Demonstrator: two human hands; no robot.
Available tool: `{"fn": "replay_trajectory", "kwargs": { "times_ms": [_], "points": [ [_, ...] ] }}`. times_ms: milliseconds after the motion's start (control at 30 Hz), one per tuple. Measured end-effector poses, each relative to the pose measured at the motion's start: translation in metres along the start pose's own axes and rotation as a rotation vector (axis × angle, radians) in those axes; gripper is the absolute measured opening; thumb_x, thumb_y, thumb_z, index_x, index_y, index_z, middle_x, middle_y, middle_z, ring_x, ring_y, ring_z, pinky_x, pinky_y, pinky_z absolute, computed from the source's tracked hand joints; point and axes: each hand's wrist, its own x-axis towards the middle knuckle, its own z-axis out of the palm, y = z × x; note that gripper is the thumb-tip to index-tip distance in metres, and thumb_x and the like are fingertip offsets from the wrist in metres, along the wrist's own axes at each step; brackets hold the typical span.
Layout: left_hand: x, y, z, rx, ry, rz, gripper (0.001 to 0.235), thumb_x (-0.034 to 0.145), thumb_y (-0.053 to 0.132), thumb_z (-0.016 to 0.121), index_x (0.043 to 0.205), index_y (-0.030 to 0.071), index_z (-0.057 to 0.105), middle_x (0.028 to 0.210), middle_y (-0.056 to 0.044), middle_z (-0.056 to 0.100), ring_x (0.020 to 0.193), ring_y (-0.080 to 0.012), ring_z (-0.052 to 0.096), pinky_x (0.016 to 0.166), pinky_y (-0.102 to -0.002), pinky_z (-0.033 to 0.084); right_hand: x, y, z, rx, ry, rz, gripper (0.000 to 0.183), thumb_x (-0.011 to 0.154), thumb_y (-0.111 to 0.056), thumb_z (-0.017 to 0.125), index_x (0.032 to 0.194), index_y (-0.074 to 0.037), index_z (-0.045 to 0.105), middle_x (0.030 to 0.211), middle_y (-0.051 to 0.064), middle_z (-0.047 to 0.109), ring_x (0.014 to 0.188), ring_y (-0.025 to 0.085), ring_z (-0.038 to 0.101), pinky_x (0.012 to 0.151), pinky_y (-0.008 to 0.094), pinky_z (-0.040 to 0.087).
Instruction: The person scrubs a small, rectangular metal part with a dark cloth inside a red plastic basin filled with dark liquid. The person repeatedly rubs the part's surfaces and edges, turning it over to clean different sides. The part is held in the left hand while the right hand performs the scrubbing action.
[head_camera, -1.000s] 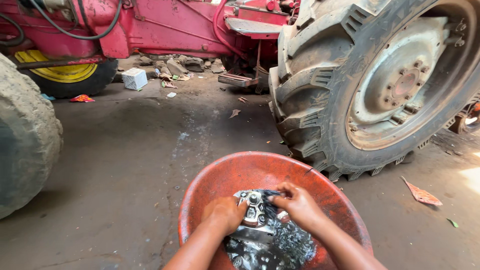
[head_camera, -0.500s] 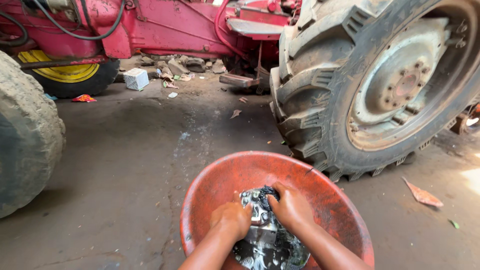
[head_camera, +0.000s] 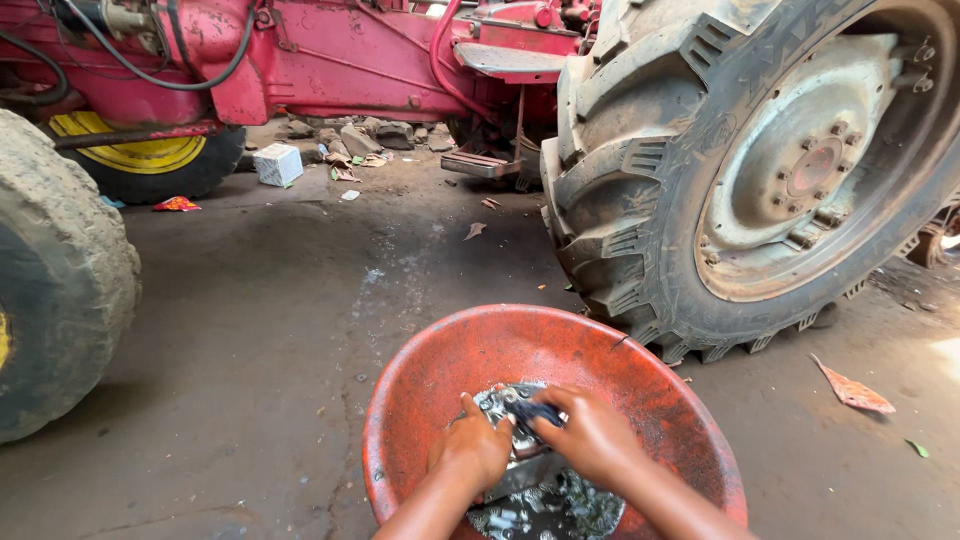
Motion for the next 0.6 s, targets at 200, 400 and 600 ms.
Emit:
{"fn": "replay_trajectory", "kwargs": {
  "times_ms": [200,400,600],
  "points": [
    [-0.005,0.006,-0.029,0.303,0.285,0.211,0.097,0.098,0.068,0.046,0.166,0.006,0.015,0.122,-0.021,0.073,0.116,-0.0318,0.07,0.101,-0.044,0.056,0.001,0.052,-0.033,-0.219,-0.23,0.168,0.039,0.084,-0.038,0.074,0.119,-0.023,0.073,0.116,0.008,0.076,0.113,0.025,0.071,0.101,0.039,0.053],
    [-0.018,0.02,-0.027,0.651,0.013,0.494,0.128,0.078,0.072,0.08,0.162,0.016,0.002,0.167,-0.016,0.009,0.153,-0.0387,0.015,0.121,-0.057,0.019,-0.015,0.055,0.004,-0.451,-0.353,0.122,0.046,0.087,-0.033,0.074,0.131,-0.025,0.064,0.133,0.008,0.062,0.121,0.028,0.063,0.104,0.042,0.05],
    [0.0,0.013,-0.014,0.561,0.064,0.464,0.12,0.074,0.069,0.076,0.165,0.021,0.014,0.166,-0.017,0.025,0.149,-0.0369,0.037,0.122,-0.045,0.035,-0.021,0.071,0.022,-0.524,-0.401,-0.07,0.039,0.086,-0.031,0.071,0.124,-0.022,0.068,0.122,0.01,0.066,0.115,0.03,0.066,0.098,0.043,0.054]
  ]
}}
